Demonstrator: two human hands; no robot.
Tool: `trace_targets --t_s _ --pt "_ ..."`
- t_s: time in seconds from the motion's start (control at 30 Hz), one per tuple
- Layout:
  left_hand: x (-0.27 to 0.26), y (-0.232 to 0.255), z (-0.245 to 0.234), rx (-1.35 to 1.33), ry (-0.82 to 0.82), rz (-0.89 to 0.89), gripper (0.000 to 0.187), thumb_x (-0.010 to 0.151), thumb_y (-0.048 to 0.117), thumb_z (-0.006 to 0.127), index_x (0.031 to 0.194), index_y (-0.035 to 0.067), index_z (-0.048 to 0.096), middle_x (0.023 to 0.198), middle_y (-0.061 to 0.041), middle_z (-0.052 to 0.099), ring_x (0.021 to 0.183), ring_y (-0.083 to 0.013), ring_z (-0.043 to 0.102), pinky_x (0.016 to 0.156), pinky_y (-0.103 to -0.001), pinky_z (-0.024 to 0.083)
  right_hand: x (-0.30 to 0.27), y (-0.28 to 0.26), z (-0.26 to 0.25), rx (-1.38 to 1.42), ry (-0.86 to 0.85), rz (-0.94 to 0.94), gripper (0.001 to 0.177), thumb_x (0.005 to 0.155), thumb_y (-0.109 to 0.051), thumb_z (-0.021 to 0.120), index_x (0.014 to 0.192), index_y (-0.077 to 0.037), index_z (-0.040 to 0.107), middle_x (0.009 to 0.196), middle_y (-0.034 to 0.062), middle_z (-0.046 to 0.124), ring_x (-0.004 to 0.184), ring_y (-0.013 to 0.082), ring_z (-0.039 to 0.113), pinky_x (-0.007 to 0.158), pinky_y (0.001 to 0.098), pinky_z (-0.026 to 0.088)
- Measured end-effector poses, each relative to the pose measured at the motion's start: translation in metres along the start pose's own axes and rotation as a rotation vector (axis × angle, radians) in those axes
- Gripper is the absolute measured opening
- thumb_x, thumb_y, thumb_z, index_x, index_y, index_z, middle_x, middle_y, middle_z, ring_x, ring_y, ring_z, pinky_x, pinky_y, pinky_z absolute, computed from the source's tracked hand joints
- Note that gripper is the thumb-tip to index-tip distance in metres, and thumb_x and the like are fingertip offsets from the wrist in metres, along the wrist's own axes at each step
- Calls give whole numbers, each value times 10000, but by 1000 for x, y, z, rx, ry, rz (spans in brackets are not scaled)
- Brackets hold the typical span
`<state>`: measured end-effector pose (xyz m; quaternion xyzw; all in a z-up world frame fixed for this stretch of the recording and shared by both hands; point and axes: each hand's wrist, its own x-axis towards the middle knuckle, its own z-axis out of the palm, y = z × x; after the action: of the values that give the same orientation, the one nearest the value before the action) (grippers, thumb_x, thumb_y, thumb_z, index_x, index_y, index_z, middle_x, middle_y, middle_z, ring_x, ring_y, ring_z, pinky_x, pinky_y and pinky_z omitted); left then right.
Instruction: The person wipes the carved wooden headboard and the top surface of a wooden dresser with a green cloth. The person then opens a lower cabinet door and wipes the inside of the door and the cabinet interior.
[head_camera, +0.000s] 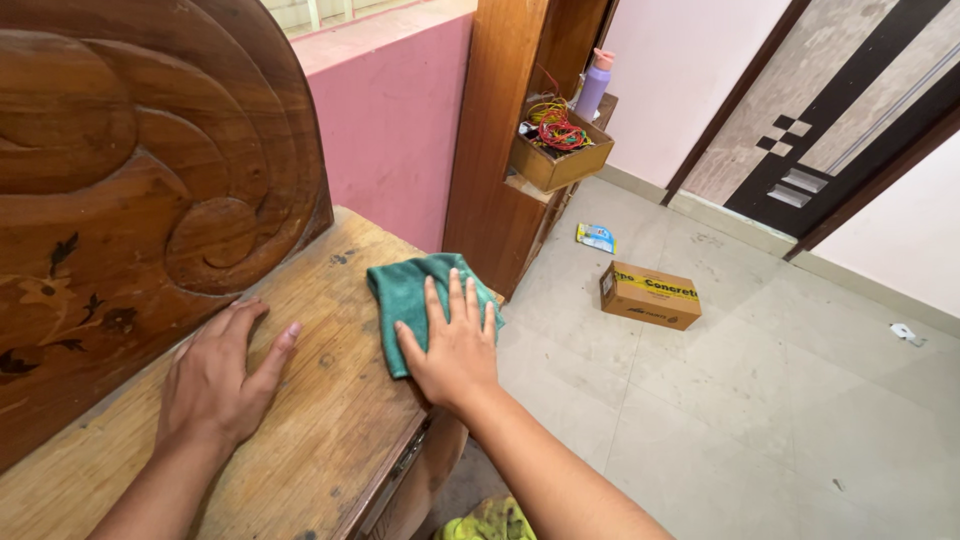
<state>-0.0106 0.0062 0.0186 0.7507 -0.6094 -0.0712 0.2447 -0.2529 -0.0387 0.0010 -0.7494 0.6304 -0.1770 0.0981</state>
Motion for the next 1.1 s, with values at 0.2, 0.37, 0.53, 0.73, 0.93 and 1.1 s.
trace_targets --t_s 0.2,0.37,0.53,0.73,0.93,1.1 --pt "0 -2 2 -23 16 3 715 917 659 480 1403 145 584 1502 -94 543 1344 -342 514 1115 -476 403 -23 -29 19 -39 75 -131 768 1006 -515 344 1591 -24 264 1666 275 100 1553 422 45 1202 597 -5" --pt "2 -10 8 -27 84 92 692 925 649 490 1361 128 615 1475 -101 578 1342 -326 531 1117 -462 416 -74 -74 29 87 -28 -402 755 1017 -477 385 1604 -6 321 1702 301 147 1583 468 80 1231 632 24" --pt "3 -11 10 -5 57 46 673 908 647 531 1369 165 621 1484 -82 577 1340 -315 541 1102 -460 439 -90 -84 28 122 -96 -514 738 1032 -470 360 1630 -37 359 1734 262 205 1626 430 137 1276 623 49" --pt "3 -2 4 48 -6 -25 706 849 633 621 1399 192 599 1504 -49 550 1341 -291 538 1109 -455 429 -43 -44 3 40 -152 -451 714 1016 -555 292 1622 -177 293 1710 157 142 1584 335 87 1239 543 19" --pt "-1 6 -1 62 -9 -31 685 805 545 687 1384 190 600 1511 -18 537 1360 -263 515 1133 -423 405 -28 -27 -4 -13 -41 -96 778 968 -594 314 1612 -161 257 1707 170 108 1581 334 41 1252 519 26" --pt "2 -4 5 76 29 38 629 860 499 658 1391 167 601 1500 -44 552 1357 -275 523 1140 -428 404 -52 -52 32 -262 351 -193 762 1017 -545 284 1561 -20 192 1634 306 38 1518 456 -1 1199 596 -11"
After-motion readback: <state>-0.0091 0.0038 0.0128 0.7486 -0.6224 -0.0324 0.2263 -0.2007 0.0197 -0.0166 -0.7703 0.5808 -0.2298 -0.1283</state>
